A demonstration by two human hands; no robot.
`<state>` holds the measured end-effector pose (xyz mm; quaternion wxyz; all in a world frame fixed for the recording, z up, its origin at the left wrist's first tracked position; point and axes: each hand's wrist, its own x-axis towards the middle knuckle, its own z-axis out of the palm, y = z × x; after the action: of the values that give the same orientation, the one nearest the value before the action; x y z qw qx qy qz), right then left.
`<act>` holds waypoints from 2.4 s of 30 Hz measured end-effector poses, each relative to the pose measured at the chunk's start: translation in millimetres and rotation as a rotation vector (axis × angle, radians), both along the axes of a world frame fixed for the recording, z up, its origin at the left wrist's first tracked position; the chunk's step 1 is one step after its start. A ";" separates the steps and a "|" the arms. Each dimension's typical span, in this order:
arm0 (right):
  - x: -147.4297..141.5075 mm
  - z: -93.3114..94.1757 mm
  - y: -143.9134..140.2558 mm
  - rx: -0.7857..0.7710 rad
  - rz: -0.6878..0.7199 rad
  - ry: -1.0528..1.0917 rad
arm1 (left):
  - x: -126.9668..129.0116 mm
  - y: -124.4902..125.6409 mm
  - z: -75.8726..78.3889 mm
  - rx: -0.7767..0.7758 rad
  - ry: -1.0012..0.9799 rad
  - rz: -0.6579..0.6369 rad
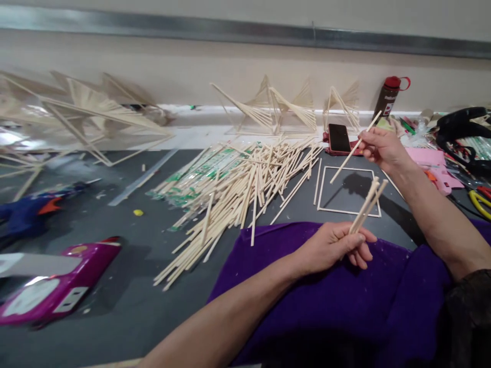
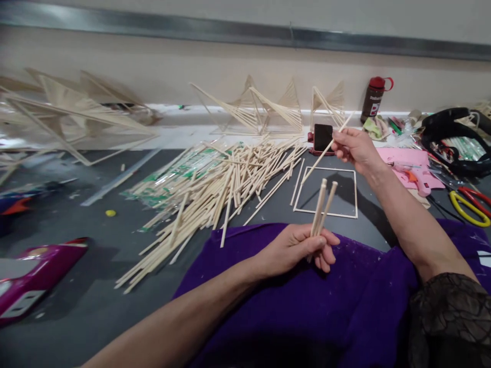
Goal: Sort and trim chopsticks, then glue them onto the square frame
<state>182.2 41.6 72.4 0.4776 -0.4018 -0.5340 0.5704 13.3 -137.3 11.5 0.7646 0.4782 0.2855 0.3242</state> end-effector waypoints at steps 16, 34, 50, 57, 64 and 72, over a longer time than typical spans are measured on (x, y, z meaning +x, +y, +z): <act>-78.4 -18.7 -9.3 -0.242 0.228 -0.255 | 2.1 -3.0 -3.6 0.042 -0.081 -0.058; -119.8 -28.2 -17.2 1.159 0.704 -1.564 | -3.5 1.1 2.7 0.123 -0.094 -0.005; -141.6 -18.4 -19.1 1.449 0.808 -1.612 | -6.1 6.0 0.4 0.181 -0.102 0.031; -141.5 -28.7 -38.4 1.515 0.929 -1.561 | -6.8 5.9 0.9 0.182 -0.108 0.039; -144.7 -26.6 -28.4 1.453 0.722 -1.532 | -7.3 4.4 5.6 0.159 -0.084 0.066; -132.0 27.3 -10.3 0.859 0.164 -0.741 | -8.0 6.7 5.5 0.112 -0.081 0.080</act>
<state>50.2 31.3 99.8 0.3333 -0.3021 -0.8789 0.1586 5.4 -130.7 17.1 0.7340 0.4949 0.2546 0.3891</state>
